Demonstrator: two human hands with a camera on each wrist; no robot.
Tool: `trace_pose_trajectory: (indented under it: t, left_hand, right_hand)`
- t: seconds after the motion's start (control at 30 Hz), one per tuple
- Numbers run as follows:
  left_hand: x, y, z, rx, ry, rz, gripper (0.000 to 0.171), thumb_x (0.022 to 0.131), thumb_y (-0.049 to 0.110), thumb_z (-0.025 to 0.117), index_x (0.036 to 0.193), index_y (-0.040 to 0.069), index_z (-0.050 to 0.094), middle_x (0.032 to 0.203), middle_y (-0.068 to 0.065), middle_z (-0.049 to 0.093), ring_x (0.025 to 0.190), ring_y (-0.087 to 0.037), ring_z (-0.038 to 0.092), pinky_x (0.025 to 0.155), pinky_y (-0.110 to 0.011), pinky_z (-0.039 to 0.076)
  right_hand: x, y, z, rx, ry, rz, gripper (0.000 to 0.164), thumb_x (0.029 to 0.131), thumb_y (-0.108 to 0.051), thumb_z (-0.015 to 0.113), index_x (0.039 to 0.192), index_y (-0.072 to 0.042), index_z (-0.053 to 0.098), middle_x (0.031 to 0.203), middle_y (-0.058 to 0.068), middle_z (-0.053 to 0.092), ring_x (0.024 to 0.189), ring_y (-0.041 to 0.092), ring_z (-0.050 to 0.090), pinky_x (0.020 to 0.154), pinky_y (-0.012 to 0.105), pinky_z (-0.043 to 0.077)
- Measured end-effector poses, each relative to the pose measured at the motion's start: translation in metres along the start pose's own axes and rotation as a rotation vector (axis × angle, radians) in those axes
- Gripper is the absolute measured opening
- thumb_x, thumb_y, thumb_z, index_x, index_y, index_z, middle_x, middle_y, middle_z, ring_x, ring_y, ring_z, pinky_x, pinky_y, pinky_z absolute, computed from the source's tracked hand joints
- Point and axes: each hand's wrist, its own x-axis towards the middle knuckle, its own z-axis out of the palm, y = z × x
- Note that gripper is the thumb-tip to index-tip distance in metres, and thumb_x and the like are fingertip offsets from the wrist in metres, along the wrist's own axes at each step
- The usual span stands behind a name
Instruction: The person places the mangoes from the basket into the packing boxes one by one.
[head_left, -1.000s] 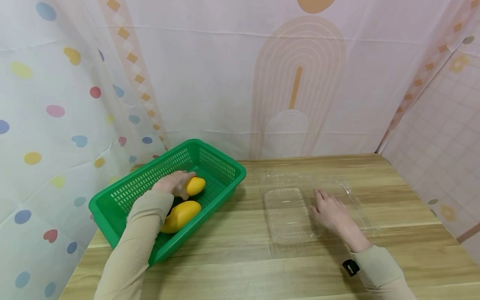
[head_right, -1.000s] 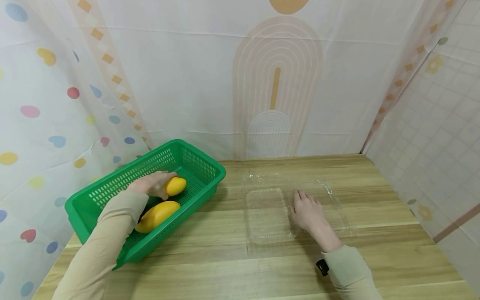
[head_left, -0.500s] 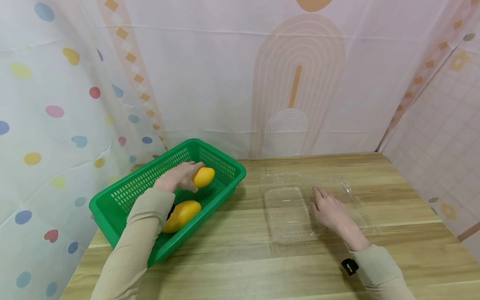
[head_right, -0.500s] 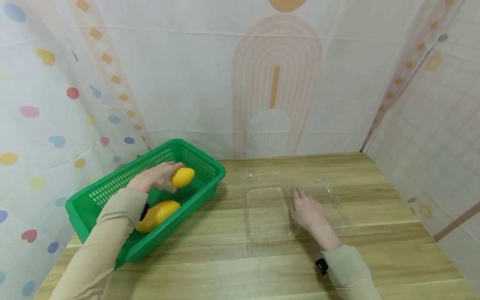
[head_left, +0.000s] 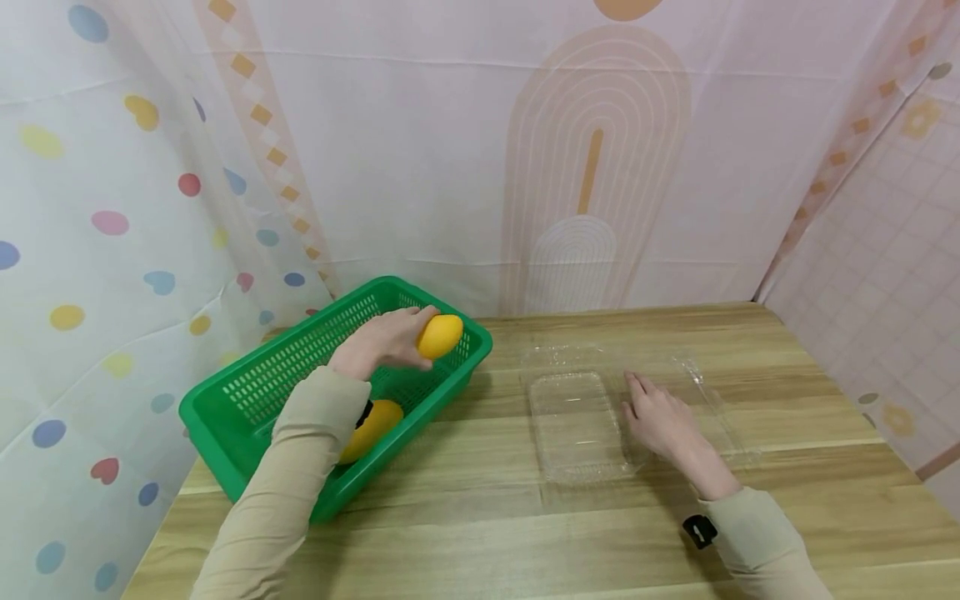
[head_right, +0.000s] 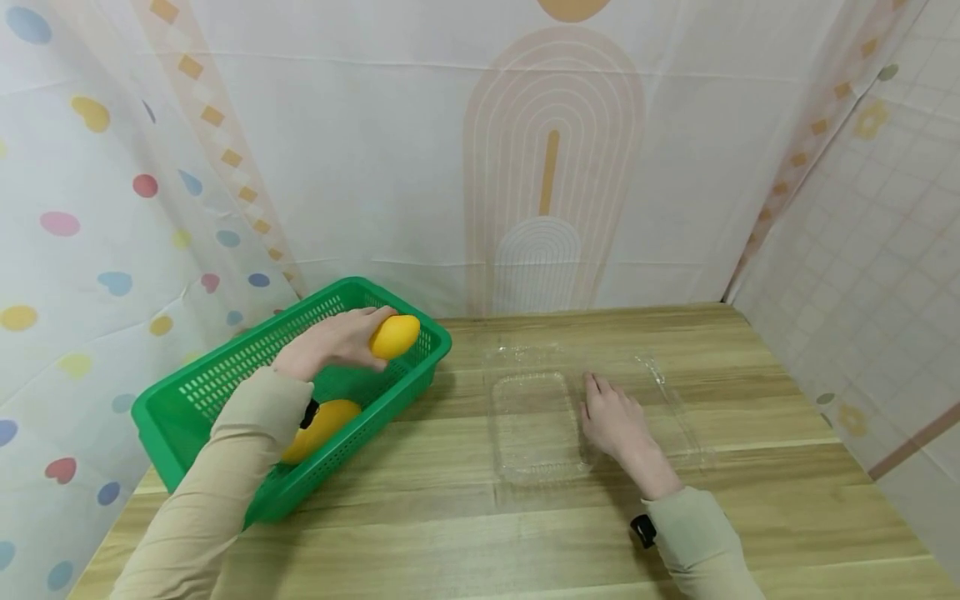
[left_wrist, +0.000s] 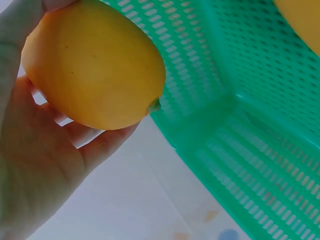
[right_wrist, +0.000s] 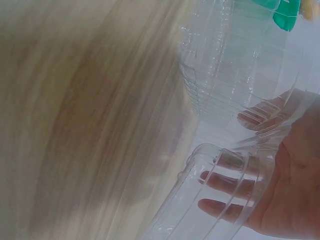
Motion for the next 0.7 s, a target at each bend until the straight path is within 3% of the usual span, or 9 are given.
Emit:
trace_pose_trajectory:
  t: [0.2, 0.33, 0.7]
  left_hand:
    - [0.011, 0.027, -0.004, 0.027, 0.028, 0.039, 0.066, 0.08, 0.037, 0.068, 0.134, 0.012, 0.041, 0.105, -0.01, 0.06, 0.083, -0.024, 0.055, 0.073, -0.037, 0.048]
    - [0.02, 0.045, -0.002, 0.049, 0.035, 0.052, 0.07, 0.081, 0.042, 0.065, 0.138, 0.011, 0.038, 0.108, -0.009, 0.061, 0.085, -0.024, 0.056, 0.075, -0.037, 0.048]
    - [0.044, 0.095, 0.017, 0.132, 0.022, 0.086, 0.069, 0.082, 0.048, 0.065, 0.135, 0.011, 0.04, 0.102, -0.007, 0.062, 0.081, -0.022, 0.059, 0.071, -0.034, 0.05]
  right_hand:
    - [0.0, 0.0, -0.001, 0.003, 0.002, -0.001, 0.051, 0.094, -0.015, 0.051, 0.136, 0.01, 0.041, 0.135, 0.03, 0.049, 0.113, 0.05, 0.054, 0.092, 0.059, 0.045]
    - [0.0, 0.0, -0.001, 0.005, 0.0, -0.006, 0.051, 0.094, -0.014, 0.052, 0.136, 0.011, 0.041, 0.135, 0.031, 0.049, 0.113, 0.05, 0.054, 0.091, 0.059, 0.046]
    - [-0.001, 0.0, -0.001, 0.002, -0.006, -0.001, 0.051, 0.093, -0.014, 0.052, 0.136, 0.011, 0.042, 0.134, 0.031, 0.049, 0.113, 0.051, 0.054, 0.091, 0.059, 0.046]
